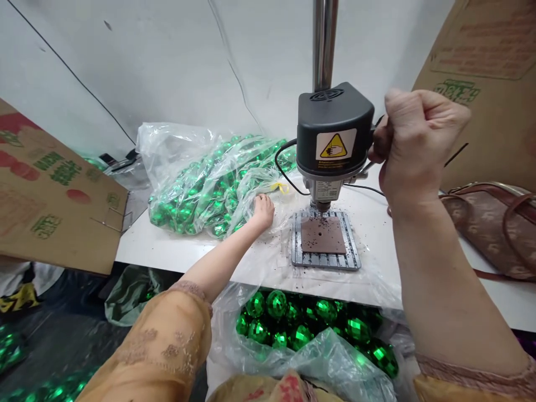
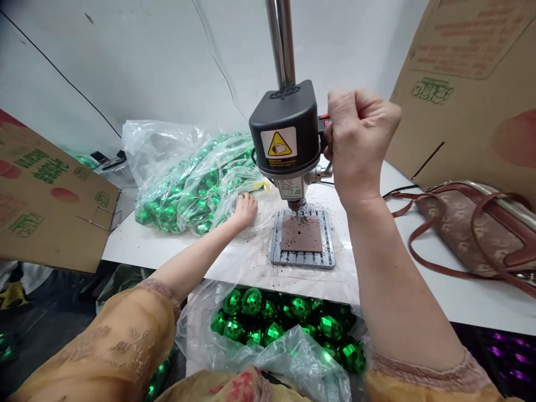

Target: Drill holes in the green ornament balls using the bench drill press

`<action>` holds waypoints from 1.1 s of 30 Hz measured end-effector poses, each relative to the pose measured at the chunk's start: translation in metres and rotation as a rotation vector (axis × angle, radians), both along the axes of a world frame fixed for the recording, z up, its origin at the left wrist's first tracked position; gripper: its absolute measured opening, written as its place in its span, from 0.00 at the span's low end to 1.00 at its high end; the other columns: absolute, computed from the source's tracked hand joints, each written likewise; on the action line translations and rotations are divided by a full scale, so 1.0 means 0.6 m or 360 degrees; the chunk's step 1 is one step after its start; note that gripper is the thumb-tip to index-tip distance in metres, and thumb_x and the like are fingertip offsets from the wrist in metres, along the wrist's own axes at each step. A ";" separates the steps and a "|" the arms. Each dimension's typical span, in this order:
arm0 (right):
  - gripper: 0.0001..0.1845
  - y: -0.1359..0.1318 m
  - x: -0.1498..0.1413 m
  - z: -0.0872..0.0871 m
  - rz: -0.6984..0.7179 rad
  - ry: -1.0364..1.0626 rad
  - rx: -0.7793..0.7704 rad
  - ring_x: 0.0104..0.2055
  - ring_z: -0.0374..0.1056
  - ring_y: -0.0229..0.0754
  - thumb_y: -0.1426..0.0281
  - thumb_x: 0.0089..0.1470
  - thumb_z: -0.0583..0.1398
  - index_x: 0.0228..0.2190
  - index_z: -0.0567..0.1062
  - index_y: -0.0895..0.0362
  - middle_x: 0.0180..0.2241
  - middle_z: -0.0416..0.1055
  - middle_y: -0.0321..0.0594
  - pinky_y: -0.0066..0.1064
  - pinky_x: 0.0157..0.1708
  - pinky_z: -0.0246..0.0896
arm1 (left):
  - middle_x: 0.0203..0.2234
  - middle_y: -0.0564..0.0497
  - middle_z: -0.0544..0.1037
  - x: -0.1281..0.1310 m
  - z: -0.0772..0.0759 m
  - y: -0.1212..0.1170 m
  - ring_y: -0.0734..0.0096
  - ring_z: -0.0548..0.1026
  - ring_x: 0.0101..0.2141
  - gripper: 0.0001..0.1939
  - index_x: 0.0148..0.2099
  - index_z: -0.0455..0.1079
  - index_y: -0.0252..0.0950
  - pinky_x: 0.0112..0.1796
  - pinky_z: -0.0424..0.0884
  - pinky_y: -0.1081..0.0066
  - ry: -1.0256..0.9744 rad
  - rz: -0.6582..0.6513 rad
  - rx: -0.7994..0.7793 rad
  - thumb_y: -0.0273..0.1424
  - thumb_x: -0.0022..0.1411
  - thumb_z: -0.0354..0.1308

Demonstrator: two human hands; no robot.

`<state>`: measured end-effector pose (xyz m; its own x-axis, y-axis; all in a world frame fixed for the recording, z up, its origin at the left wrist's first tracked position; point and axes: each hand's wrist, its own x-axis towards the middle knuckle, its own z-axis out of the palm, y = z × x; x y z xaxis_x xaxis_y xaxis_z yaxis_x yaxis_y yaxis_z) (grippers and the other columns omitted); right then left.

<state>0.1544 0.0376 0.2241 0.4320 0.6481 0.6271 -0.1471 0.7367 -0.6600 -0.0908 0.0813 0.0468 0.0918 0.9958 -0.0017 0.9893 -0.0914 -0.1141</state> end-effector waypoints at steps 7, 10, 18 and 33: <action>0.21 0.001 0.003 -0.001 -0.0017 -0.0044 0.0015 0.12 0.46 0.28 0.72 0.52 0.59 0.12 0.60 0.54 0.11 0.50 0.27 0.28 0.10 0.38 | 0.49 0.32 0.76 -0.004 0.038 0.003 0.43 0.66 0.58 0.16 0.52 0.75 0.31 0.57 0.60 0.49 -0.0097 -0.0143 0.0061 0.30 0.63 0.60; 0.21 0.000 0.002 0.000 -0.0025 -0.0051 0.0000 0.13 0.46 0.28 0.72 0.53 0.59 0.12 0.59 0.55 0.11 0.51 0.27 0.27 0.10 0.38 | 0.47 0.40 0.77 0.010 0.049 -0.030 0.55 0.74 0.49 0.20 0.59 0.70 0.38 0.51 0.69 0.58 -0.0794 -0.0235 0.0094 0.41 0.70 0.52; 0.22 0.003 -0.003 0.000 -0.0023 0.0003 0.0073 0.12 0.44 0.29 0.74 0.54 0.59 0.13 0.58 0.54 0.10 0.51 0.27 0.29 0.13 0.36 | 0.44 0.47 0.77 0.075 0.019 -0.119 0.67 0.78 0.37 0.26 0.56 0.68 0.41 0.37 0.77 0.66 -0.3061 0.0162 -0.0691 0.50 0.62 0.61; 0.24 0.009 0.000 -0.001 -0.0021 -0.0019 0.0125 0.15 0.44 0.28 0.74 0.56 0.59 0.14 0.56 0.54 0.13 0.49 0.27 0.28 0.16 0.40 | 0.37 0.49 0.76 0.098 0.009 -0.132 0.71 0.76 0.28 0.26 0.55 0.64 0.40 0.27 0.69 0.72 -0.3169 0.0216 -0.0701 0.47 0.60 0.61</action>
<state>0.1541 0.0432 0.2237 0.4326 0.5911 0.6808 -0.1295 0.7880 -0.6020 -0.0322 0.0018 0.0522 0.2112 0.9554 -0.2064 -0.3050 0.2650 0.9147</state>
